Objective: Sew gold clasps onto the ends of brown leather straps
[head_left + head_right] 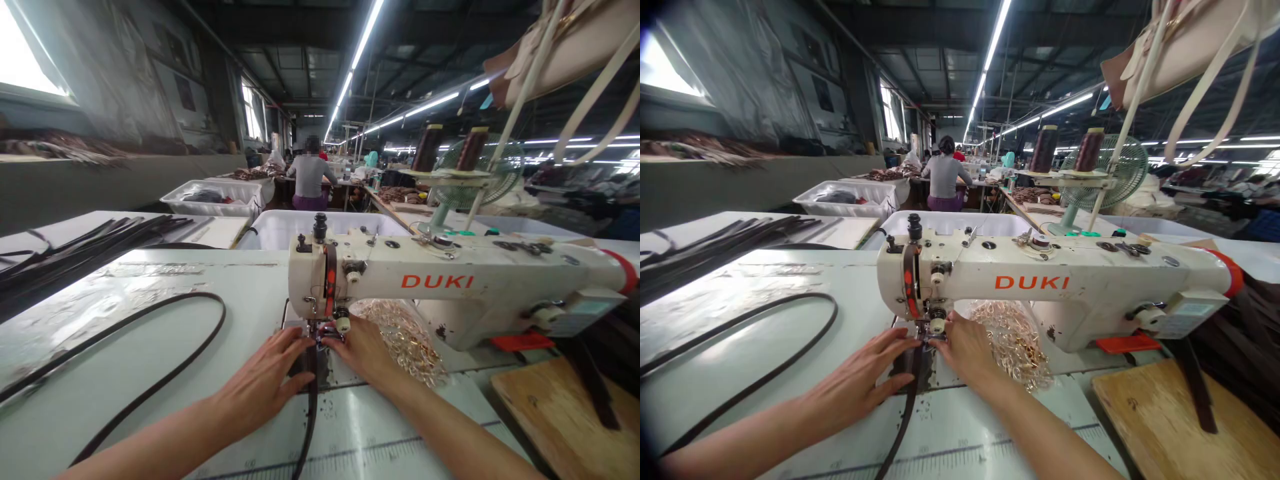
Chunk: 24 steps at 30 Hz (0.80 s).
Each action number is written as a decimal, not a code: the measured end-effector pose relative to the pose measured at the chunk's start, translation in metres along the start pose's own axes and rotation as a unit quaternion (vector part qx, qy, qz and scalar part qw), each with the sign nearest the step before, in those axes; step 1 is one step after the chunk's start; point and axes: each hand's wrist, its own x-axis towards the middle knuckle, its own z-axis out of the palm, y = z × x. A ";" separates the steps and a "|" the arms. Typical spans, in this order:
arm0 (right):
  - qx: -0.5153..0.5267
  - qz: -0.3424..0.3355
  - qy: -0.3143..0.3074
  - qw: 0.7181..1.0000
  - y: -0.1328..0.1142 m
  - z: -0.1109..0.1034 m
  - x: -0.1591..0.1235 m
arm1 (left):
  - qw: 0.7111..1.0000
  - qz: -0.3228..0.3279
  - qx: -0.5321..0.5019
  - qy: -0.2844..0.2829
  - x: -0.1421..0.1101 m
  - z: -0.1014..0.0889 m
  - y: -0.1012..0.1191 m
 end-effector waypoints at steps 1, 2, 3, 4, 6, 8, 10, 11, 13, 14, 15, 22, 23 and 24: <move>-0.005 0.001 0.005 1.000 -0.002 0.001 -0.001 | 1.000 0.015 0.012 -0.012 0.000 0.003 -0.004; -0.011 0.005 0.011 1.000 -0.004 0.003 -0.002 | 0.999 0.025 0.024 -0.021 -0.002 0.007 -0.008; -0.018 0.008 0.016 1.000 -0.007 0.005 -0.003 | 0.999 0.031 0.037 -0.026 -0.004 0.010 -0.012; -0.025 0.009 0.019 0.999 -0.009 0.007 -0.004 | 0.998 0.035 0.048 -0.029 -0.006 0.012 -0.014; -0.042 0.009 0.018 0.999 -0.013 0.011 -0.006 | 0.996 0.045 0.067 -0.027 -0.009 0.016 -0.018; -0.055 0.005 0.014 0.998 -0.015 0.014 -0.007 | 0.995 0.055 0.080 -0.023 -0.011 0.017 -0.020; -0.061 0.003 0.011 0.998 -0.015 0.015 -0.008 | 0.994 0.059 0.084 -0.024 -0.011 0.016 -0.020; -0.060 0.002 0.012 0.998 -0.014 0.015 -0.007 | 0.995 0.059 0.081 -0.027 -0.010 0.015 -0.020; -0.055 0.001 0.014 0.998 -0.010 0.014 -0.006 | 0.996 0.053 0.064 -0.029 -0.008 0.011 -0.018; -0.053 0.001 0.016 0.998 -0.008 0.014 -0.004 | 0.997 0.044 0.051 -0.027 -0.006 0.009 -0.016; -0.047 -0.002 0.019 0.999 -0.006 0.013 -0.003 | 0.998 0.031 0.038 -0.026 -0.004 0.008 -0.013; 0.045 -0.077 0.005 0.996 0.008 0.009 0.002 | 0.999 -0.021 0.029 -0.006 0.009 -0.003 0.003; 0.056 -0.086 0.001 0.995 0.010 0.009 0.003 | 1.000 -0.013 0.024 -0.016 0.010 -0.007 -0.002; 0.067 -0.093 -0.002 0.993 0.011 0.009 0.003 | 0.999 -0.006 0.019 -0.029 0.010 -0.011 -0.008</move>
